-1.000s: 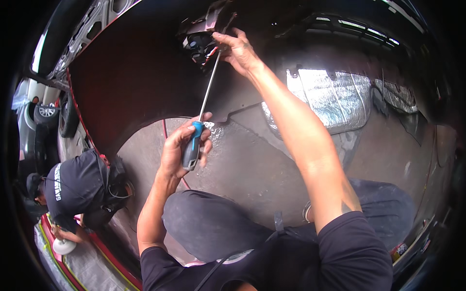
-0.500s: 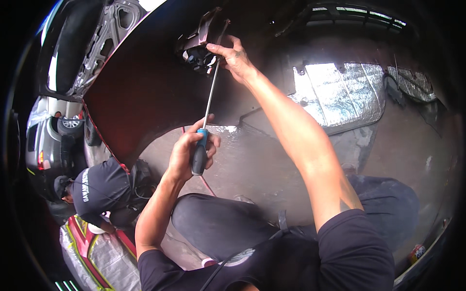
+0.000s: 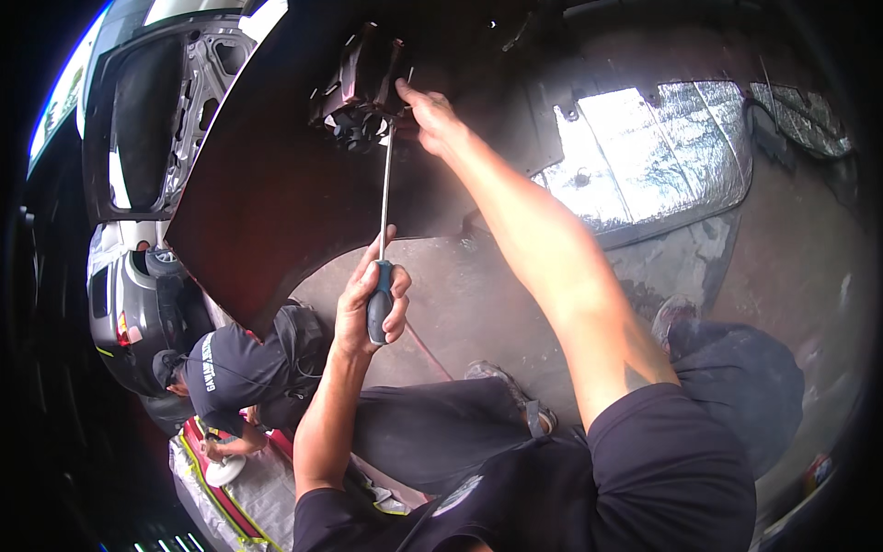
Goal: The person installs a fog light assembly into a red car bumper, positioning the light and then securing it with a screwdriver.
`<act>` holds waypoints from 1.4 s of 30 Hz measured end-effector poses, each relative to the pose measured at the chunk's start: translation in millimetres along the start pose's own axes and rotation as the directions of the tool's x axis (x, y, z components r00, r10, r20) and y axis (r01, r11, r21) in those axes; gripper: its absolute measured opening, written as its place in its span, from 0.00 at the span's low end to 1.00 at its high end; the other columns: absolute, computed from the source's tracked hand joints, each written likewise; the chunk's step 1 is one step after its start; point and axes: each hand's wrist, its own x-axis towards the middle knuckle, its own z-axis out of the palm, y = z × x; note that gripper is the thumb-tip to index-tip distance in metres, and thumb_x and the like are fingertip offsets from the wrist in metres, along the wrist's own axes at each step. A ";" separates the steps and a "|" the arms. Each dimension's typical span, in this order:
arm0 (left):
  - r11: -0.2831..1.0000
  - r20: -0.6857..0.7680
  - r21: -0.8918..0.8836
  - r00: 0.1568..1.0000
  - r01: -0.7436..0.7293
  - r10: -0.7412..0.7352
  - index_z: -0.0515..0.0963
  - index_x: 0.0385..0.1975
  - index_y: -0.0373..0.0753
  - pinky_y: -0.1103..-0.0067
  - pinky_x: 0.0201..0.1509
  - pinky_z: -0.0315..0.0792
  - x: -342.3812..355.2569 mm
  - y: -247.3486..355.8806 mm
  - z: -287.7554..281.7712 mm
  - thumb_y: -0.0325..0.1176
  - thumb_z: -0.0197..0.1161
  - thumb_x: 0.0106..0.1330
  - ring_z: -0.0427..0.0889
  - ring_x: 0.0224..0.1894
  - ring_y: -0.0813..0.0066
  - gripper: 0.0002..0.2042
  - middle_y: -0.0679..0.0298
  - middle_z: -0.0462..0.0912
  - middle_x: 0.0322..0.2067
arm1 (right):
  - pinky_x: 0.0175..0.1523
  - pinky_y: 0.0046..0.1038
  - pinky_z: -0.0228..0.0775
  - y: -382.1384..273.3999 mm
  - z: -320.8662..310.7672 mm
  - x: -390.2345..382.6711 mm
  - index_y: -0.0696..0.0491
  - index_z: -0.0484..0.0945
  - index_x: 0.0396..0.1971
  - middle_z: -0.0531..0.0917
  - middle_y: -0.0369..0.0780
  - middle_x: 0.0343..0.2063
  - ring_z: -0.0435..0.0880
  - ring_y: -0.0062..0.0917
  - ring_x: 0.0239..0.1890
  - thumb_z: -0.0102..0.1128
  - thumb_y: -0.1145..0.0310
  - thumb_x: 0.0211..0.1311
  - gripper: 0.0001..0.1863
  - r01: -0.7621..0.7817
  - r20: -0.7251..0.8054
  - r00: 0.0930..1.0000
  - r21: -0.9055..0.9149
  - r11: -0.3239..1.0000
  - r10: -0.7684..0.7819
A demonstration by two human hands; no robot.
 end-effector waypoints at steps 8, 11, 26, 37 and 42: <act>0.803 -0.288 0.595 0.940 0.024 0.185 0.55 0.78 0.38 0.82 0.15 0.65 6.3 -3.1 26.3 0.30 0.57 0.76 0.65 0.15 0.85 0.32 0.72 0.65 0.21 | 0.43 0.42 0.80 6.4 -0.2 6.0 0.52 0.79 0.31 0.78 0.36 0.27 0.83 0.29 0.30 0.71 0.56 0.67 0.15 -0.002 0.016 1.000 0.066 0.998 0.001; 0.519 -0.335 0.842 0.896 0.145 0.293 0.52 0.79 0.38 0.83 0.18 0.64 13.9 -7.4 37.5 0.30 0.58 0.75 0.67 0.17 0.87 0.34 0.71 0.72 0.23 | 0.42 0.40 0.79 -0.8 1.1 10.7 0.52 0.80 0.31 0.80 0.36 0.28 0.83 0.29 0.30 0.72 0.57 0.67 0.15 0.007 0.043 0.999 0.066 0.998 -0.010; 0.198 -0.073 0.978 0.780 -0.066 0.621 0.74 0.67 0.35 0.83 0.22 0.71 4.9 -33.7 25.2 0.24 0.63 0.71 0.77 0.24 0.82 0.24 0.65 0.80 0.35 | 0.46 0.48 0.83 8.9 -6.7 15.5 0.61 0.68 0.55 0.84 0.45 0.38 0.88 0.36 0.35 0.74 0.60 0.65 0.29 0.111 0.024 0.993 0.093 0.989 -0.114; 0.939 -0.105 -0.342 0.994 -0.031 -0.006 0.62 0.73 0.32 0.78 0.29 0.70 -5.9 -13.1 14.0 0.31 0.60 0.71 0.76 0.28 0.76 0.31 0.60 0.80 0.32 | 0.46 0.47 0.82 8.8 -18.2 14.3 0.60 0.72 0.51 0.85 0.47 0.39 0.88 0.35 0.35 0.75 0.60 0.63 0.26 0.041 0.088 0.995 0.075 0.996 -0.047; 0.224 -0.304 0.951 0.772 0.213 0.557 0.79 0.60 0.28 0.84 0.29 0.67 4.6 -32.6 47.8 0.29 0.64 0.70 0.72 0.25 0.88 0.20 0.71 0.77 0.24 | 0.49 0.47 0.81 14.6 -7.8 2.8 0.57 0.74 0.49 0.83 0.42 0.38 0.85 0.33 0.40 0.72 0.62 0.67 0.20 0.093 0.050 0.994 0.136 0.986 -0.101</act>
